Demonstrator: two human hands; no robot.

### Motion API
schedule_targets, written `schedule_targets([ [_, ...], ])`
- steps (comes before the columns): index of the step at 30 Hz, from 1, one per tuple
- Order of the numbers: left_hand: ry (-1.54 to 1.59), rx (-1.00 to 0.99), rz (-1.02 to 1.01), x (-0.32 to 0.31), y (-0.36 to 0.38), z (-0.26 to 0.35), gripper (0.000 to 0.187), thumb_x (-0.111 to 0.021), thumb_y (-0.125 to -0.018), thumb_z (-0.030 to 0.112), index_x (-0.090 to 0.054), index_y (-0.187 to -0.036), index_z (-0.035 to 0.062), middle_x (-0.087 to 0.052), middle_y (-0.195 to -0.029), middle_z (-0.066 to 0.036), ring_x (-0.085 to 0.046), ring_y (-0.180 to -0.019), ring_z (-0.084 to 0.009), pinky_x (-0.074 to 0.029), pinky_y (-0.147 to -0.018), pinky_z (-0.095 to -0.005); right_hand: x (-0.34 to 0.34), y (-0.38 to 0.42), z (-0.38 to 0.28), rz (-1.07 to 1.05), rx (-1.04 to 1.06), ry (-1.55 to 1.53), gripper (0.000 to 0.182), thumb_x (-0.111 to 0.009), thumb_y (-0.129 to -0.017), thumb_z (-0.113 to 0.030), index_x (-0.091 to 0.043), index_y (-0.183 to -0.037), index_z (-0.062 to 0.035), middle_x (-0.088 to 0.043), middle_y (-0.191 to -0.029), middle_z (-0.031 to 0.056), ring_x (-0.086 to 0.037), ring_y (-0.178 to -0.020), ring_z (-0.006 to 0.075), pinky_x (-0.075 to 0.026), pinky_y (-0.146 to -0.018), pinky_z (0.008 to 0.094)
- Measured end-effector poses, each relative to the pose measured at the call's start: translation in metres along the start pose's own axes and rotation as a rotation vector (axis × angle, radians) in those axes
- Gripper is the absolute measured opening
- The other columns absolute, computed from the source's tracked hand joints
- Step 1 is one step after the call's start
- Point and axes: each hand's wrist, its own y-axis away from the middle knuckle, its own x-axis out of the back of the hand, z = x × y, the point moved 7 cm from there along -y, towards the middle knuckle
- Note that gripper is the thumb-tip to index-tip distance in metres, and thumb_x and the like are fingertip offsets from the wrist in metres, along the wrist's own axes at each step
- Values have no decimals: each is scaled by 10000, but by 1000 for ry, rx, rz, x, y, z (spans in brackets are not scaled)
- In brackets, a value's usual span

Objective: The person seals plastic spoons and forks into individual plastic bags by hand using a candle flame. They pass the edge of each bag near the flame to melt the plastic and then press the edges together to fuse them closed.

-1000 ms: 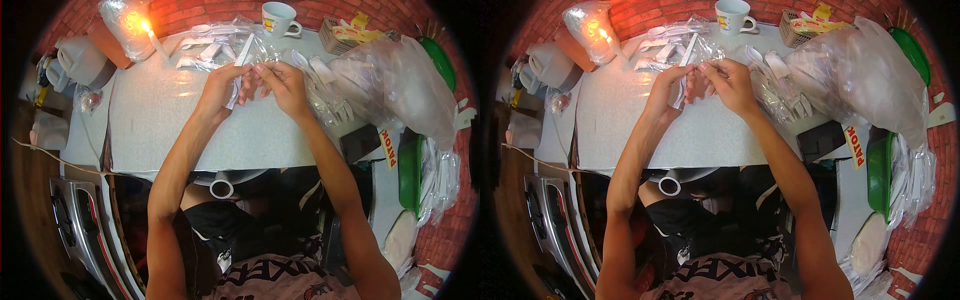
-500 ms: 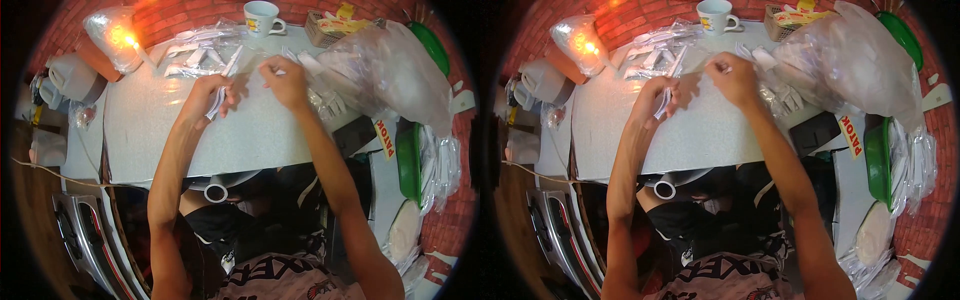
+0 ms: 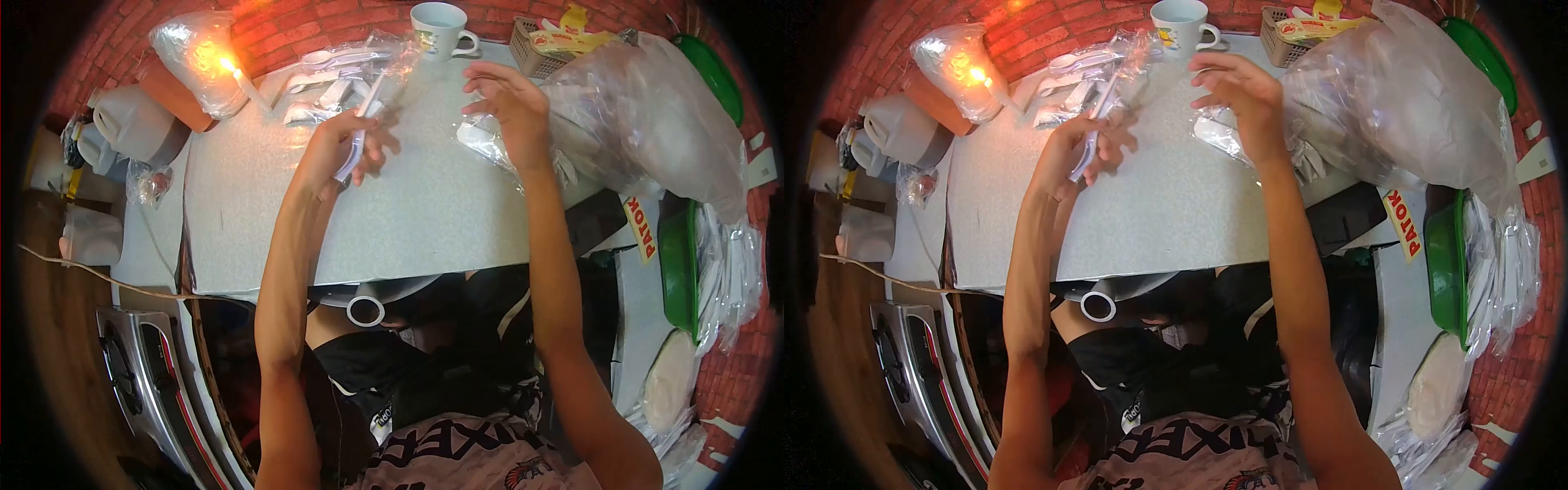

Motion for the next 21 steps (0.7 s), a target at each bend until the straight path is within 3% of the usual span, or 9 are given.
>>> schedule_targets([
  [3,94,-5,-21,9,-2,0,254,-588,-946,176,-556,-1096,-27,-651,-683,-90,-523,-414,-145,-409,-348,-244,4,-2,4,62,-22,-30,356,-620,-991,-192,-644,-1238,62,-698,-1103,151,-673,-960,170,-613,-689,305],
  [5,19,-97,2,3,-7,-5,245,-615,-959,162,-553,-1123,-9,-653,-693,-85,-552,-444,-148,-426,-373,-246,-4,1,15,62,-80,54,415,-671,-976,-241,-632,-1249,69,-701,-1091,153,-675,-958,171,-607,-658,299],
  [9,-84,-66,-92,-24,-3,-16,276,-667,-971,177,-558,-1162,11,-676,-758,-93,-615,-526,-149,-481,-451,-251,-24,7,28,74,-217,170,426,-717,-956,-257,-644,-1243,51,-713,-1069,145,-686,-916,162,-598,-633,283],
  [11,-193,-72,-139,-37,1,-20,346,-718,-961,206,-555,-1202,20,-699,-853,-97,-678,-673,-156,-536,-560,-272,-29,7,36,-18,-203,209,416,-737,-948,-238,-647,-1246,37,-728,-1042,122,-692,-871,146,-591,-623,272],
  [12,-199,-66,-171,-43,5,-19,376,-705,-977,262,-562,-1228,22,-707,-922,-91,-696,-776,-164,-570,-672,-308,-31,8,34,3,-184,211,350,-711,-967,-205,-667,-1220,33,-740,-1001,110,-692,-777,137,-578,-605,255],
  [16,-43,-42,-206,-42,3,-24,360,-716,-965,277,-602,-1190,20,-710,-891,-94,-680,-790,-151,-539,-682,-286,-31,9,38,-41,-209,148,284,-678,-991,-185,-693,-1163,40,-743,-969,90,-682,-704,120,-560,-576,240],
  [19,-180,-190,-89,-26,-3,-15,329,-732,-945,287,-651,-1120,21,-711,-861,-88,-649,-769,-124,-495,-672,-256,-40,12,38,-154,-232,211,240,-656,-1007,-175,-715,-1111,33,-744,-930,73,-663,-644,99,-544,-555,229],
  [21,-254,-376,149,-20,9,7,290,-747,-926,275,-681,-1049,21,-703,-830,-74,-621,-762,-103,-464,-664,-243,-50,18,42,-248,-289,233,238,-651,-1013,-182,-722,-1115,21,-746,-917,59,-650,-642,78,-536,-550,231],
])
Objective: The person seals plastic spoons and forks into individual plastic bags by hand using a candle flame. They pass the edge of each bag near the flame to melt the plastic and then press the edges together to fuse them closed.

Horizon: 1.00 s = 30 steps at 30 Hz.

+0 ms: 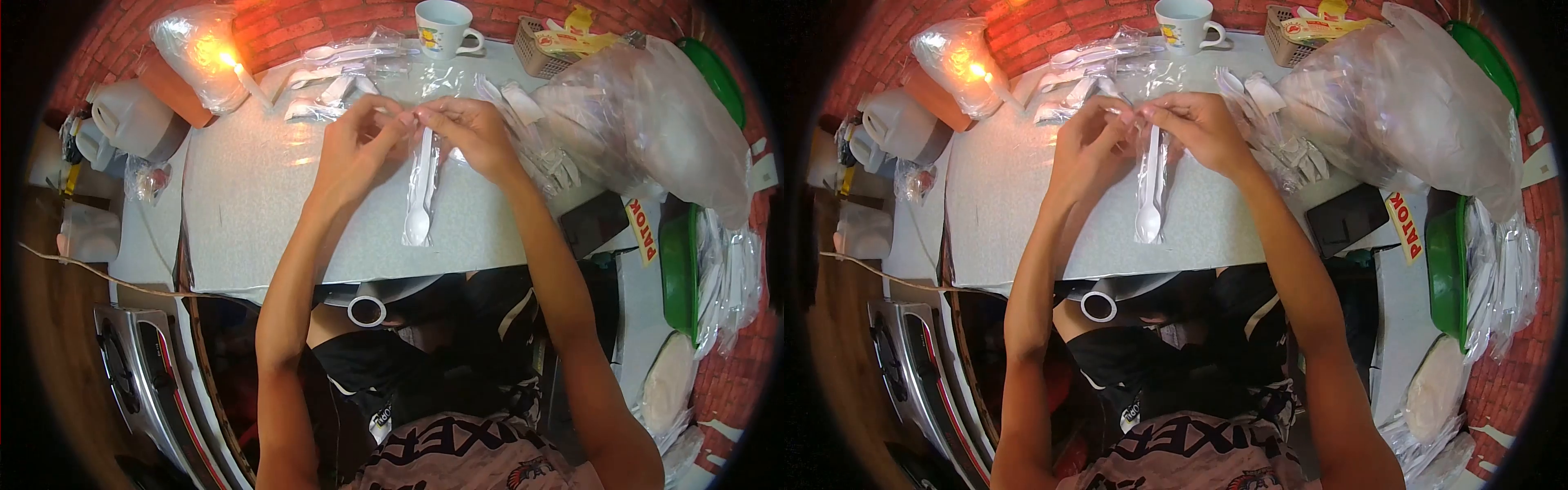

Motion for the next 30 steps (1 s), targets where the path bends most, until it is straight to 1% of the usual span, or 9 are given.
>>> schedule_targets([
  [2,7,-31,54,6,-6,-9,258,-751,-923,257,-694,-1022,26,-699,-832,-57,-619,-761,-95,-474,-667,-248,-7,-2,9,-61,-3,-13,242,-661,-1009,-184,-721,-1126,19,-747,-923,61,-655,-661,80,-539,-559,233],
  [4,-109,-131,55,7,-9,-7,189,-709,-962,143,-652,-1091,18,-660,-876,-19,-578,-746,-76,-459,-635,-233,-15,-3,15,-121,-6,-24,246,-671,-1004,-185,-721,-1136,16,-749,-929,63,-659,-679,82,-542,-569,235],
  [9,64,-46,25,12,-12,-13,128,-728,-926,105,-697,-1011,13,-682,-841,-31,-597,-735,-86,-476,-665,-242,-14,-2,5,16,167,103,254,-713,-975,-163,-713,-1145,26,-751,-991,80,-684,-812,102,-567,-639,250],
  [14,126,-22,19,21,-21,-30,111,-713,-904,67,-699,-1002,17,-680,-862,-30,-586,-744,-86,-480,-676,-243,-6,-3,5,40,75,134,233,-723,-961,-148,-724,-1130,12,-750,-1031,75,-686,-846,113,-576,-702,274],
  [16,-49,-78,18,25,-23,-26,155,-712,-855,35,-699,-1007,9,-678,-875,-27,-585,-773,-81,-478,-676,-243,-6,-3,11,48,61,174,219,-727,-955,-142,-731,-1116,5,-749,-1043,74,-689,-854,118,-576,-717,280],
  [20,6,-103,-79,17,-15,-10,217,-691,-879,17,-671,-1093,43,-673,-912,-23,-580,-799,-86,-475,-690,-248,-9,1,-3,73,251,403,172,-727,-925,-90,-744,-1079,-14,-727,-993,88,-693,-828,158,-567,-716,289],
  [23,-201,-175,-123,15,-13,-8,234,-723,-841,10,-702,-1069,61,-688,-915,1,-573,-828,-88,-469,-723,-247,-11,4,-7,41,330,494,161,-722,-899,-50,-745,-1056,-20,-709,-970,91,-689,-818,180,-560,-714,293],
  [26,-385,-211,-101,17,-13,-13,167,-766,-794,50,-740,-957,66,-678,-853,2,-567,-773,-89,-460,-662,-259,-10,7,-15,39,362,516,150,-716,-873,-15,-743,-1020,-29,-696,-983,81,-680,-839,198,-557,-715,306],
  [30,-538,-366,-80,13,-7,7,136,-773,-792,62,-752,-927,62,-694,-860,-49,-593,-770,-159,-487,-658,-300,-8,12,-26,63,442,605,140,-702,-844,17,-743,-957,-55,-673,-988,65,-662,-895,246,-551,-731,342],
])
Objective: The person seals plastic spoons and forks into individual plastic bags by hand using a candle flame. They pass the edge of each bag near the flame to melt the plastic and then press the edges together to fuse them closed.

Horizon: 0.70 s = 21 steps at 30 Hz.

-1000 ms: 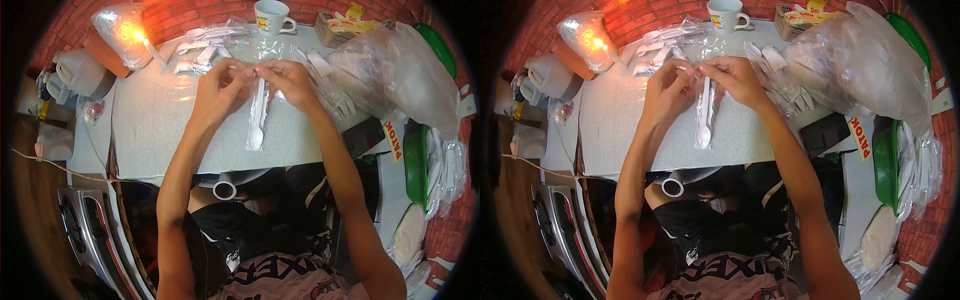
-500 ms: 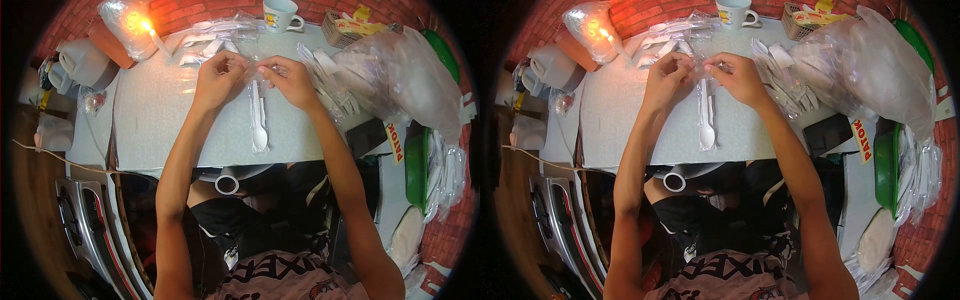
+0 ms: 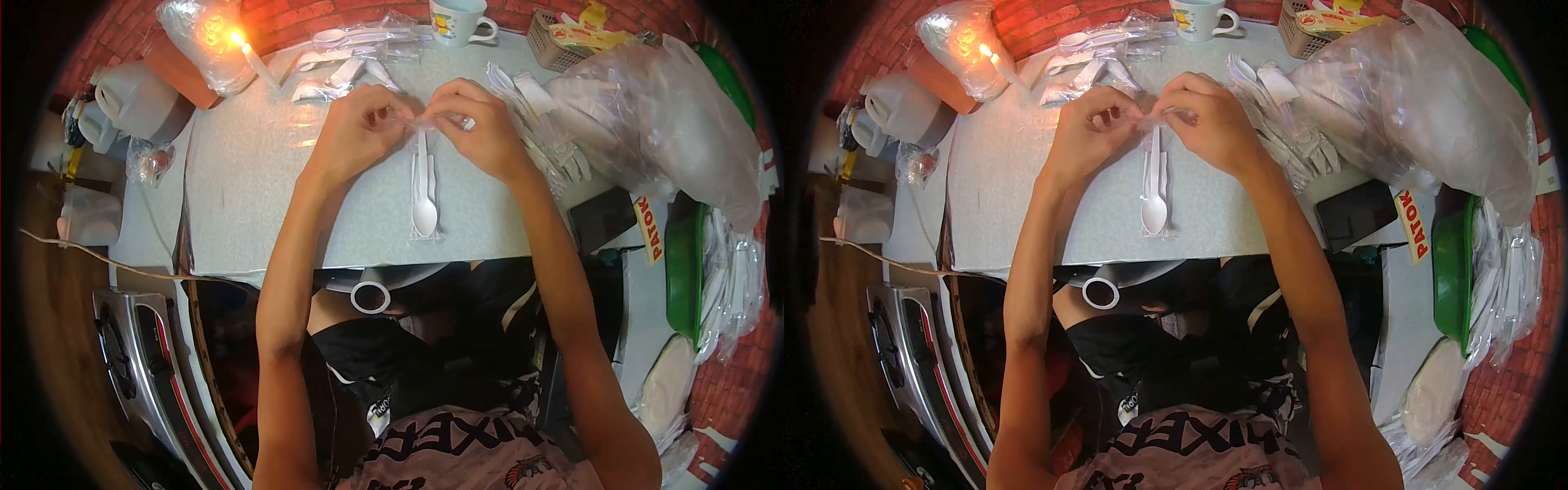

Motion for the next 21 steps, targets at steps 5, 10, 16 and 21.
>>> schedule_targets([
  [5,-75,-85,-21,-2,1,8,141,-748,-797,49,-757,-938,59,-706,-908,-72,-629,-812,-231,-533,-705,-339,-4,2,8,20,30,85,139,-706,-826,14,-747,-924,-75,-667,-974,55,-656,-922,269,-544,-787,365],
  [10,-122,-118,-8,-5,3,7,167,-726,-775,35,-775,-931,69,-718,-971,-50,-645,-895,-248,-569,-766,-340,-5,4,10,-6,12,86,121,-724,-812,-3,-758,-896,-85,-669,-966,46,-653,-932,263,-540,-804,370],
  [16,-165,-120,-74,-9,5,3,141,-716,-761,37,-798,-864,86,-723,-992,-35,-637,-951,-236,-566,-831,-339,-4,5,8,-78,35,162,136,-718,-797,-23,-775,-895,-98,-672,-969,41,-644,-962,255,-534,-834,379],
  [21,-212,-141,-82,-6,5,8,148,-715,-757,66,-803,-870,102,-722,-995,-31,-633,-955,-235,-559,-851,-349,-3,5,6,-122,1,128,123,-713,-786,-51,-773,-892,-68,-672,-962,62,-644,-962,275,-530,-842,371],
])
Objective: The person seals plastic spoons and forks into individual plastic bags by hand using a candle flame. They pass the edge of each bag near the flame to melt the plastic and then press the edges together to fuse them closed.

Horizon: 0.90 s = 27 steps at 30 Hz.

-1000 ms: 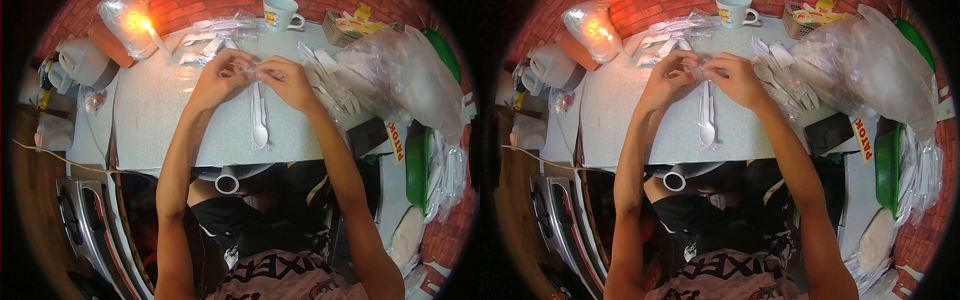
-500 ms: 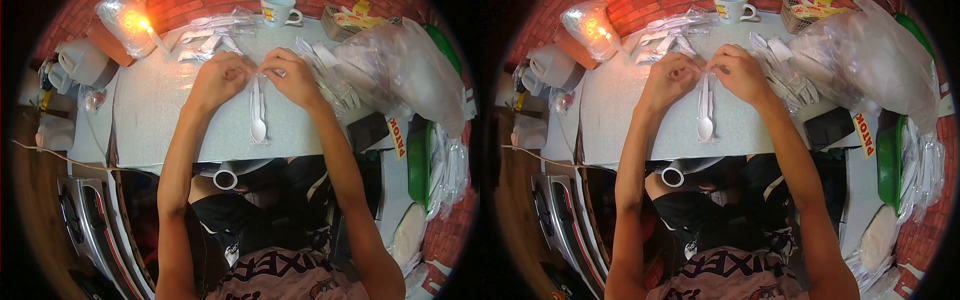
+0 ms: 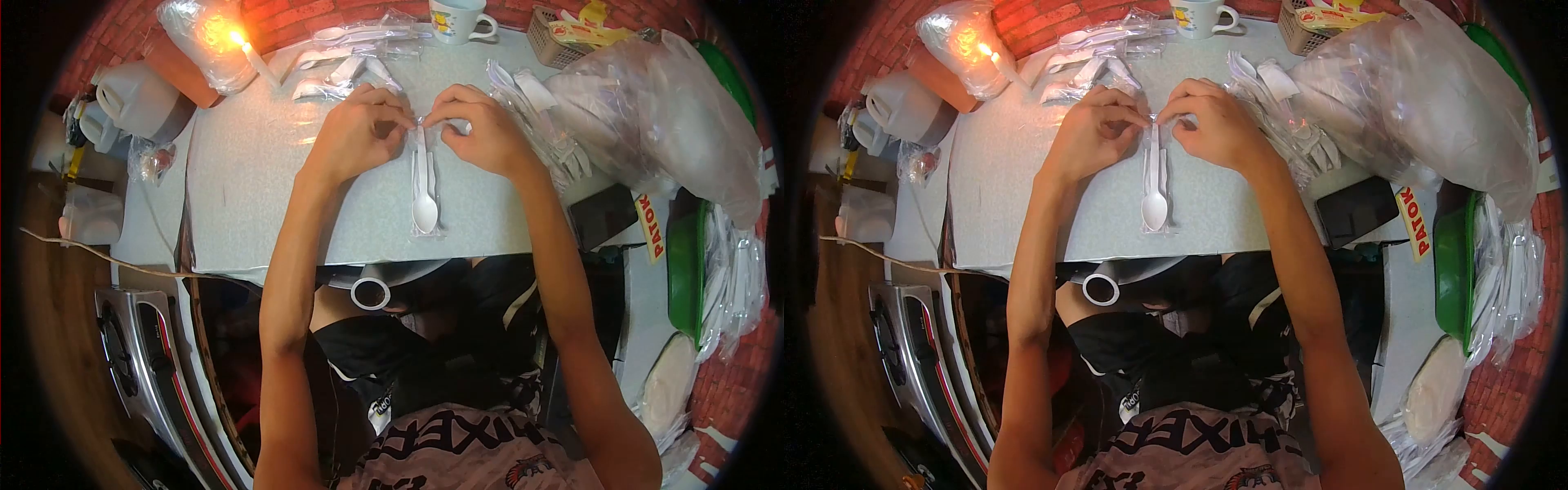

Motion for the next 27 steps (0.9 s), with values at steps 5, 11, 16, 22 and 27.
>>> schedule_targets([
  [5,-53,-3,-38,4,1,-1,140,-720,-755,110,-803,-868,101,-714,-997,-29,-628,-951,-234,-553,-844,-352,-1,-1,0,-6,2,-37,106,-742,-797,-86,-764,-894,-49,-679,-958,77,-651,-928,289,-532,-822,377],
  [11,-57,46,10,-2,0,-2,105,-743,-774,154,-790,-853,103,-701,-970,-36,-619,-959,-254,-536,-847,-368,-3,-1,5,3,-27,-19,99,-770,-830,-124,-762,-898,-51,-686,-974,76,-650,-946,285,-522,-830,382],
  [16,-54,5,-25,-4,-3,7,276,-747,-770,120,-724,-1044,101,-700,-965,-63,-605,-953,-286,-515,-880,-397,0,0,4,-24,-35,-33,87,-757,-844,-120,-763,-905,-59,-689,-985,71,-648,-974,278,-514,-861,383],
  [22,-15,-2,-73,-12,-3,7,367,-740,-778,43,-682,-1138,78,-702,-1036,-98,-622,-1015,-291,-506,-939,-394,0,-2,4,-27,-50,-63,131,-743,-852,-113,-753,-975,-70,-697,-1005,82,-651,-992,293,-516,-874,383],
  [27,102,13,-54,-13,-5,7,489,-720,-749,22,-642,-1226,96,-675,-990,-105,-620,-958,-302,-510,-892,-395,-7,0,12,56,-100,35,135,-750,-854,-129,-744,-963,-51,-713,-1009,109,-665,-989,307,-521,-873,391],
])
